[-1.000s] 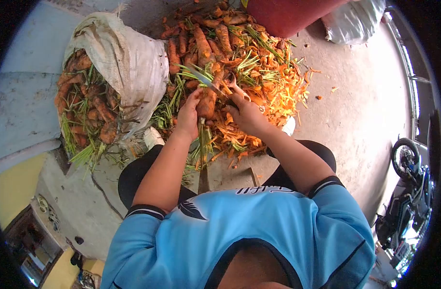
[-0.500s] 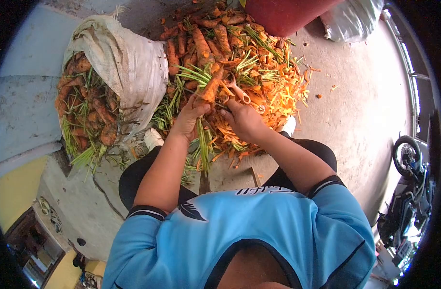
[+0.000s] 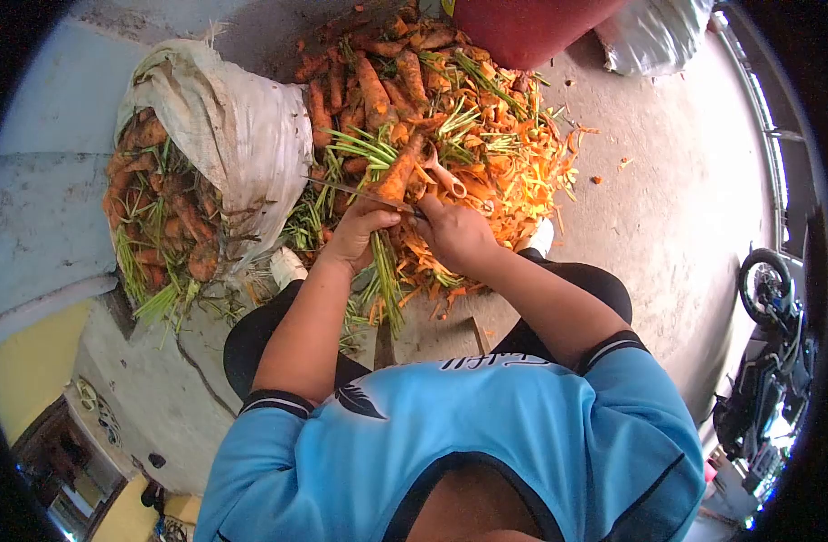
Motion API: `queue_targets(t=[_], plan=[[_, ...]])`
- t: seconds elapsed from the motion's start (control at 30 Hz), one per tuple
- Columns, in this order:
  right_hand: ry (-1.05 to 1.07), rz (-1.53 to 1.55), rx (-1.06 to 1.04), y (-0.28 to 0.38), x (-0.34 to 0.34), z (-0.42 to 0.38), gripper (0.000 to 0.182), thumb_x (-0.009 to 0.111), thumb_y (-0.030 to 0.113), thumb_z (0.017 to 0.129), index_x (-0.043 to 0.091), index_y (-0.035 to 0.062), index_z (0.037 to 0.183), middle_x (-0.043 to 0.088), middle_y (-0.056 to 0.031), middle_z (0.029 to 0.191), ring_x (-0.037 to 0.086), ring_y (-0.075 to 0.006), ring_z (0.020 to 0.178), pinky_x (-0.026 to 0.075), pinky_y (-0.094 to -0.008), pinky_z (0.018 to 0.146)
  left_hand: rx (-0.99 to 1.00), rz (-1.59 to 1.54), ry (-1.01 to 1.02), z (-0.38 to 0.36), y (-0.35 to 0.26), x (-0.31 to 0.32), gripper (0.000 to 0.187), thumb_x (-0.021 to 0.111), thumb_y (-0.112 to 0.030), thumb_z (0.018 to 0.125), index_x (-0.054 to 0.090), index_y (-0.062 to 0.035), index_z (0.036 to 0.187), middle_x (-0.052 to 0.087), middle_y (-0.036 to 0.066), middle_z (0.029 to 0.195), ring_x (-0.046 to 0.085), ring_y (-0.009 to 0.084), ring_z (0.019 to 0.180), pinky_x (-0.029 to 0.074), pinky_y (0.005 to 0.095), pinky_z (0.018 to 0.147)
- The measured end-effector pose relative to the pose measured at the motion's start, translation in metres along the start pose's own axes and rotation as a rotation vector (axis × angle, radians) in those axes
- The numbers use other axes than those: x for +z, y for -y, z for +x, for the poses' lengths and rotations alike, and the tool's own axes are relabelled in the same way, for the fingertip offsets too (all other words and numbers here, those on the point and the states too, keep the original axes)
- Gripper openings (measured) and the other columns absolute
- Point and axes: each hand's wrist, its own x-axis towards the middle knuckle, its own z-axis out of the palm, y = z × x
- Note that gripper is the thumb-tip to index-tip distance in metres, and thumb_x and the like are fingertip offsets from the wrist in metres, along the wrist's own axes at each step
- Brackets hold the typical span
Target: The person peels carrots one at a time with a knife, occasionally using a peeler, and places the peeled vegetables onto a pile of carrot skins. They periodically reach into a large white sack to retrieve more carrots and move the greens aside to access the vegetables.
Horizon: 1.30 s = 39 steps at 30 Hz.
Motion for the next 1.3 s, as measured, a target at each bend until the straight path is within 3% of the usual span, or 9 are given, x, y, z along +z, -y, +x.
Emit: queue_targets(t=[0.33,0.43,0.63,0.77,0.83,0.9,0.93,1.13,1.3], plan=[[-0.066,-0.072,-0.084,-0.004,0.009,0.001,0.022,0.048,0.025,0.082,0.042,0.0060,0.089,0.057,-0.0187,0.065,0.057,-0.0362,0.063,0.044,-0.0451,0.053,0.008,-0.054,-0.056,-0.002,0.002,0.001,0.032,0.054,0.007,0.067,0.051,-0.0042,0.097,0.056,0.004,0.077,0.054,0.0130,0.063,0.045,0.0263,0.054],[-0.014,-0.173,-0.060,-0.012,0.015,0.006,0.018,0.043,0.021,0.081,0.042,0.0038,0.087,0.059,-0.0176,0.071,0.059,-0.0330,0.067,0.046,-0.0430,0.056,-0.142,-0.045,-0.045,0.000,0.009,-0.007,0.049,0.055,0.001,0.061,0.047,-0.0047,0.108,0.054,0.002,0.076,0.048,0.0104,0.054,0.042,0.0233,0.053],[0.029,-0.203,0.030,-0.036,0.028,0.017,0.016,0.040,0.014,0.080,0.043,0.0026,0.090,0.060,-0.0197,0.076,0.060,-0.0326,0.071,0.046,-0.0423,0.059,-0.241,-0.138,-0.064,-0.003,0.008,-0.006,0.039,0.052,0.001,0.063,0.048,-0.0053,0.101,0.046,0.004,0.069,0.038,0.0063,0.047,0.034,0.0199,0.041],[0.066,-0.383,0.488,-0.141,0.031,0.042,0.023,0.044,0.018,0.083,0.050,0.0036,0.099,0.061,-0.0151,0.089,0.061,-0.0275,0.082,0.049,-0.0373,0.067,-0.172,-0.075,-0.001,-0.020,-0.010,0.006,0.042,0.051,0.000,0.063,0.047,-0.0082,0.104,0.046,0.006,0.071,0.037,0.0060,0.047,0.032,0.0190,0.041],[-0.019,-0.242,0.631,-0.131,0.024,0.044,0.028,0.040,0.026,0.086,0.052,0.0048,0.101,0.059,-0.0174,0.094,0.058,-0.0308,0.088,0.047,-0.0397,0.072,-0.116,-0.041,0.031,-0.025,-0.018,0.008,0.044,0.051,0.000,0.064,0.045,-0.0095,0.106,0.045,0.005,0.071,0.036,0.0056,0.048,0.033,0.0191,0.042],[-0.054,-0.228,0.628,-0.114,0.026,0.044,0.031,0.039,0.029,0.087,0.051,0.0048,0.102,0.059,-0.0186,0.094,0.057,-0.0334,0.088,0.045,-0.0412,0.073,-0.073,-0.025,0.004,-0.021,-0.017,-0.003,0.050,0.055,0.001,0.064,0.041,-0.0082,0.111,0.049,0.006,0.075,0.044,0.0107,0.053,0.039,0.0235,0.046],[-0.174,-0.112,0.532,-0.101,0.022,0.041,0.037,0.038,0.035,0.087,0.051,0.0031,0.101,0.059,-0.0205,0.090,0.056,-0.0365,0.085,0.045,-0.0423,0.072,-0.029,0.013,-0.045,-0.020,-0.014,-0.004,0.052,0.056,0.003,0.065,0.040,-0.0081,0.113,0.050,0.007,0.075,0.046,0.0127,0.055,0.041,0.0262,0.047],[-0.137,-0.010,0.027,-0.023,0.000,0.026,0.044,0.033,0.042,0.088,0.051,0.0042,0.100,0.059,-0.0211,0.082,0.058,-0.0363,0.075,0.046,-0.0442,0.065,0.011,0.112,-0.190,-0.014,-0.007,-0.006,0.050,0.062,0.002,0.064,0.039,-0.0056,0.108,0.054,0.008,0.083,0.055,0.0175,0.068,0.047,0.0318,0.055],[0.017,0.086,0.059,-0.008,0.015,0.015,0.038,0.036,0.037,0.088,0.056,0.0047,0.091,0.058,-0.0209,0.073,0.057,-0.0370,0.072,0.044,-0.0441,0.063,0.169,0.184,-0.217,-0.003,0.004,-0.007,0.037,0.061,0.001,0.064,0.044,-0.0048,0.096,0.053,0.006,0.082,0.055,0.0160,0.068,0.046,0.0309,0.057]])
